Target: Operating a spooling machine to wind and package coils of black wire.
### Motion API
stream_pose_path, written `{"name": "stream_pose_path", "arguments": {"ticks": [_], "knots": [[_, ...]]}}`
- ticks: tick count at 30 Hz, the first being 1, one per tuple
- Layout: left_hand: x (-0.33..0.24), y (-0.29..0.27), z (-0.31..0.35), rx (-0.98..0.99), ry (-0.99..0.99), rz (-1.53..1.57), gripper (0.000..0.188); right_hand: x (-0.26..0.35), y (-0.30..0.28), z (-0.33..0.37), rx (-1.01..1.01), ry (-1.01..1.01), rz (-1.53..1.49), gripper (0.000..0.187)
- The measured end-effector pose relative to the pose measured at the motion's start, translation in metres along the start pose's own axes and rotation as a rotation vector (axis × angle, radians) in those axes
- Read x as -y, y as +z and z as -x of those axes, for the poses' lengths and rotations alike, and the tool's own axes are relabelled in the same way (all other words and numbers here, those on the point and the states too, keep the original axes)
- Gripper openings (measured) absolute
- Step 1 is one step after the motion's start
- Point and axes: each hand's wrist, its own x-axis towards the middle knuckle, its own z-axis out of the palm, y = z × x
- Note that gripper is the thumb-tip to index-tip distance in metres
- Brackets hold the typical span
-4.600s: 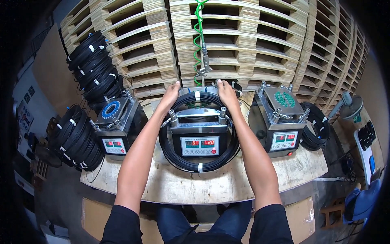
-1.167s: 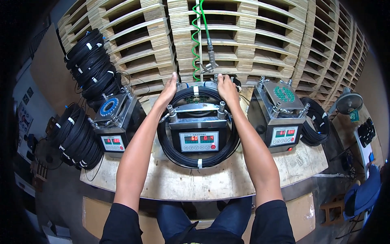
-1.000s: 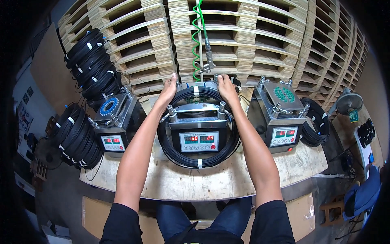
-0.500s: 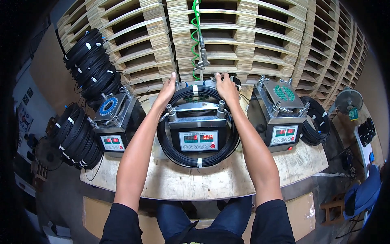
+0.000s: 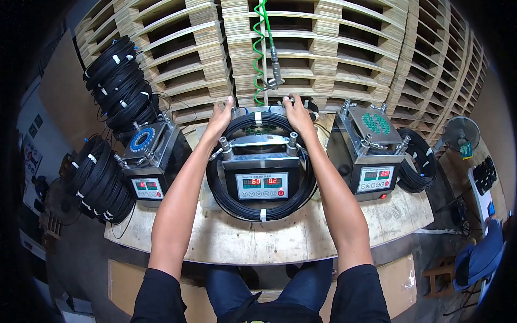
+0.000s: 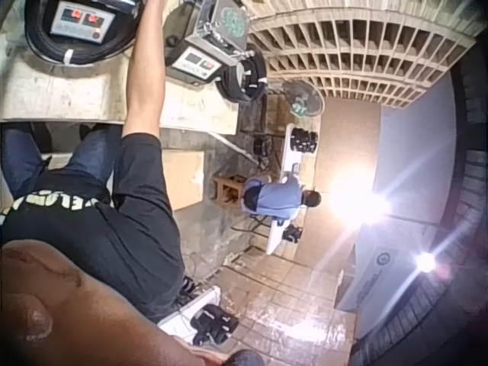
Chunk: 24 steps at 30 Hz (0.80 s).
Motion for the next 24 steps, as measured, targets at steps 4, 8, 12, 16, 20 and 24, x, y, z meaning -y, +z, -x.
{"name": "stream_pose_path", "arguments": {"ticks": [4,8,12,16,20,24], "knots": [[-0.009,0.000,0.009,0.034,-0.025,0.006,0.110,0.006,-0.005,0.003,-0.043,0.065,0.094,0.065],[-0.003,-0.001,0.003,0.080,-0.017,0.019,0.109,0.006,-0.002,0.001,-0.006,0.036,0.079,0.064],[0.000,0.005,-0.002,0.083,-0.032,0.004,0.108,-0.011,-0.002,-0.007,0.054,0.000,-0.056,0.061],[-0.001,0.004,0.001,0.041,0.004,-0.031,0.103,-0.019,0.000,-0.010,0.002,0.023,-0.061,0.062],[-0.002,0.002,0.002,0.009,0.019,-0.048,0.100,-0.009,-0.003,-0.005,0.004,0.046,-0.051,0.065],[0.007,0.002,-0.008,0.027,0.038,-0.002,0.100,0.008,-0.005,0.002,-0.045,0.119,0.058,0.070]]}}
